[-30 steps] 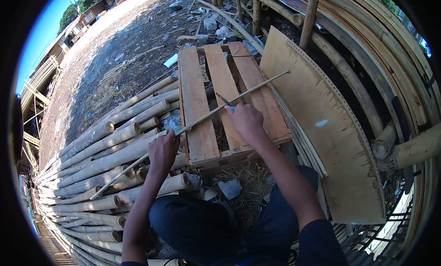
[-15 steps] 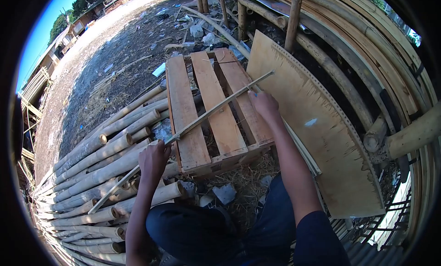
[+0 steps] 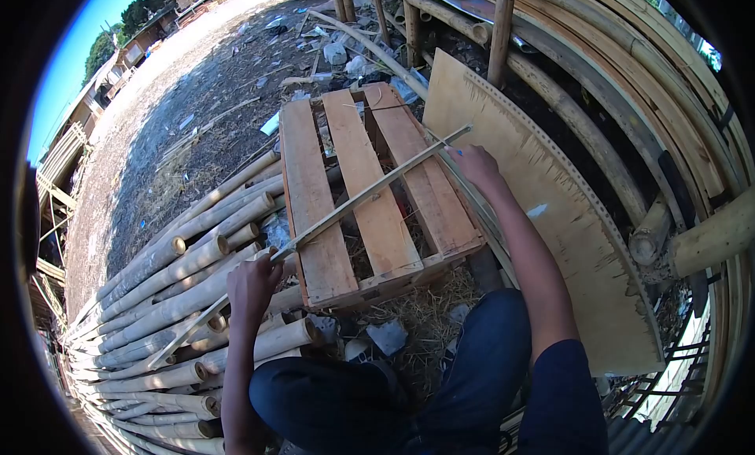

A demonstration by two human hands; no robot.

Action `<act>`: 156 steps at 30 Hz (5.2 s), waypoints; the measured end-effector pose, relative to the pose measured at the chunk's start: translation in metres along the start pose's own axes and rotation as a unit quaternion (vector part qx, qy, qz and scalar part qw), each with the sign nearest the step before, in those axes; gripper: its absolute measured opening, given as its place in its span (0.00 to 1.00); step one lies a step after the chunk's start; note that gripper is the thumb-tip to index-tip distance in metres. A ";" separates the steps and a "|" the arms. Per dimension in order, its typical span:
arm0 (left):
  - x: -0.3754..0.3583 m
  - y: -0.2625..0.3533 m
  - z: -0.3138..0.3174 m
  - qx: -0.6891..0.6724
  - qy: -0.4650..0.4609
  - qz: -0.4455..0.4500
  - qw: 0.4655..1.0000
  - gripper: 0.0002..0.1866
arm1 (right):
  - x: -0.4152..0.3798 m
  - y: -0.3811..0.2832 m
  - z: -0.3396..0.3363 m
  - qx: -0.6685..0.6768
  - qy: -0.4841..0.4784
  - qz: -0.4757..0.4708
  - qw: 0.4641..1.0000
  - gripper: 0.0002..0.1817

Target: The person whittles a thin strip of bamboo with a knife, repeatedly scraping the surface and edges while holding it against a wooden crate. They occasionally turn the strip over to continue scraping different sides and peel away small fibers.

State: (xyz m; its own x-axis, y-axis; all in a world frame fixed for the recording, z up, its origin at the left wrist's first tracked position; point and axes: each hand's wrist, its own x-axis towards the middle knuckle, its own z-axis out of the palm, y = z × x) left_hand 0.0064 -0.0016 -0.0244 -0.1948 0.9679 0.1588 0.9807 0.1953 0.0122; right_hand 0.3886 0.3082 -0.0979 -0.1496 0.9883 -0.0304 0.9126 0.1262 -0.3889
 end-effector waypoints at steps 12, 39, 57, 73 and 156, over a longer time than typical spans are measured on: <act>0.000 -0.008 -0.002 -0.009 0.004 -0.011 1.000 0.16 | -0.009 0.043 -0.007 0.082 0.096 0.158 0.979 0.36; 0.072 -0.077 -0.075 0.015 0.197 0.130 0.972 0.24 | -0.171 -0.075 -0.068 0.396 -0.204 -0.093 0.891 0.16; -0.007 0.063 -0.019 -0.402 -0.404 0.178 0.802 0.22 | -0.191 -0.104 0.024 0.541 -0.067 0.042 0.837 0.18; -0.038 0.078 -0.017 -0.595 -0.488 -0.031 0.638 0.31 | -0.189 -0.206 0.043 0.691 -0.111 0.089 0.709 0.25; -0.033 0.029 -0.025 -0.678 -0.341 -0.116 0.641 0.15 | -0.238 -0.203 0.018 0.273 -0.183 -0.197 0.924 0.27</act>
State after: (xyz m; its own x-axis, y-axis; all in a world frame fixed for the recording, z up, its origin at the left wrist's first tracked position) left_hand 0.0420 -0.0321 -0.0049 0.1521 0.8724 -0.4646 -0.0506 0.4763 0.8778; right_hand 0.2316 0.0463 -0.0285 -0.6390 0.7670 -0.0577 0.4468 0.3091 -0.8395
